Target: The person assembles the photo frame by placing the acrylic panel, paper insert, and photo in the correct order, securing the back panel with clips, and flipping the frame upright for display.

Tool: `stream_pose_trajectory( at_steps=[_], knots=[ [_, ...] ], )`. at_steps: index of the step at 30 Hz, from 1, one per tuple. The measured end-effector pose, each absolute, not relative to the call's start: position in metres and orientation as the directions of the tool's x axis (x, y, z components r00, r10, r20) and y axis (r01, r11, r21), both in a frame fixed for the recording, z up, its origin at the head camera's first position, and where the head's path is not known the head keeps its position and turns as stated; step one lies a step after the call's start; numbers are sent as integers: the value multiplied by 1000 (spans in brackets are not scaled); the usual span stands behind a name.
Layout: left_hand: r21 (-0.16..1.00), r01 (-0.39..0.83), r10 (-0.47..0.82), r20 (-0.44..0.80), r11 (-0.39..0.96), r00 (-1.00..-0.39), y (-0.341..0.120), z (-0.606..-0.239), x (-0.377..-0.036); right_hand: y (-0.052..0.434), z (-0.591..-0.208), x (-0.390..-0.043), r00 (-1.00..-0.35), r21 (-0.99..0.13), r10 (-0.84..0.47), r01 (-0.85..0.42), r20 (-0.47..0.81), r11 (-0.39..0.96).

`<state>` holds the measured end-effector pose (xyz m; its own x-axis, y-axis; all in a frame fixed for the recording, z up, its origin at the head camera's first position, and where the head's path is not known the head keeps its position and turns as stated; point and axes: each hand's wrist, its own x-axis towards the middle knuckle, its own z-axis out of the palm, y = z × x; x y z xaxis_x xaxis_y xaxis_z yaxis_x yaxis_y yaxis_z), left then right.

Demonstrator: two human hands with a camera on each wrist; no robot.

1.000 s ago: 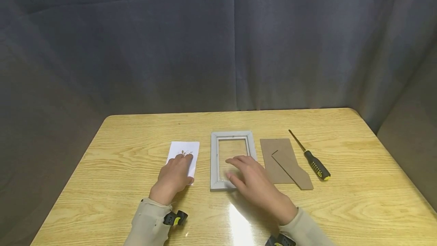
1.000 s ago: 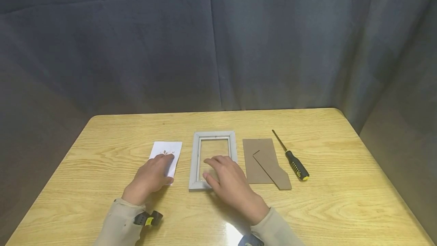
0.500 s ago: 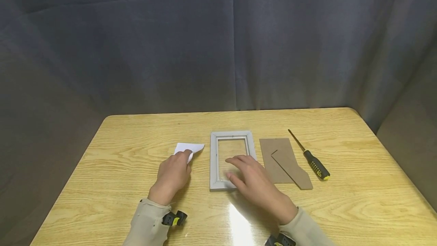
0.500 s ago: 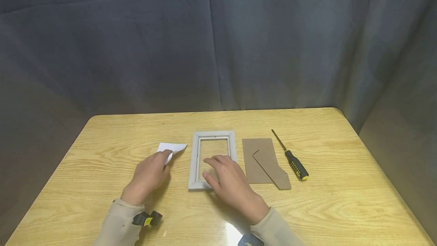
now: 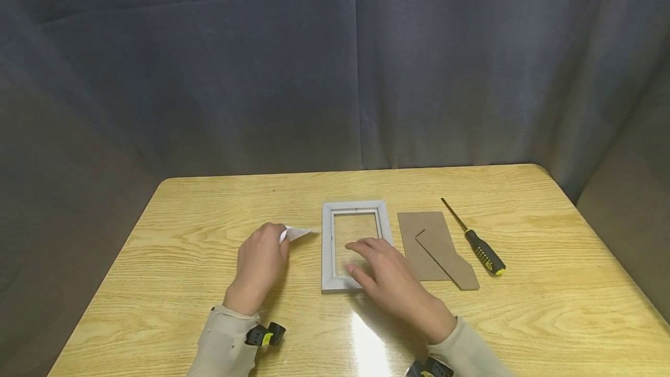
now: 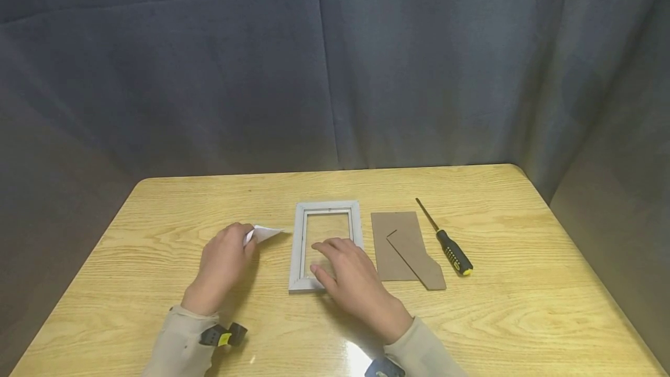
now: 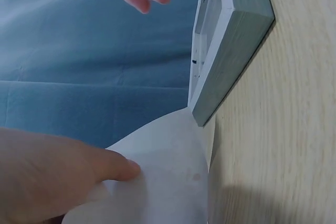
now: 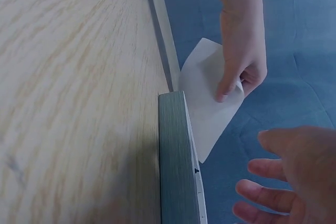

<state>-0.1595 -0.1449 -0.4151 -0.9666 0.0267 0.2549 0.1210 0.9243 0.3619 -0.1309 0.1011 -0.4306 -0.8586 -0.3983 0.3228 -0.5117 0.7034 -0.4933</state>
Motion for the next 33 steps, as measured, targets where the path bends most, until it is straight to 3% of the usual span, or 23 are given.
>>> stream_pose_trajectory(
  at_steps=[12, 33],
  knots=[
    [420, 138, -29, 367, 897, -930, -147, -403, -159, 102, -429, -132, -852, -481, -403, -522, 334, 705],
    [534, 114, -104, 361, 838, -927, -142, -390, -154, 107, -427, -135, -847, -481, -373, -525, 380, 702]
  ],
)
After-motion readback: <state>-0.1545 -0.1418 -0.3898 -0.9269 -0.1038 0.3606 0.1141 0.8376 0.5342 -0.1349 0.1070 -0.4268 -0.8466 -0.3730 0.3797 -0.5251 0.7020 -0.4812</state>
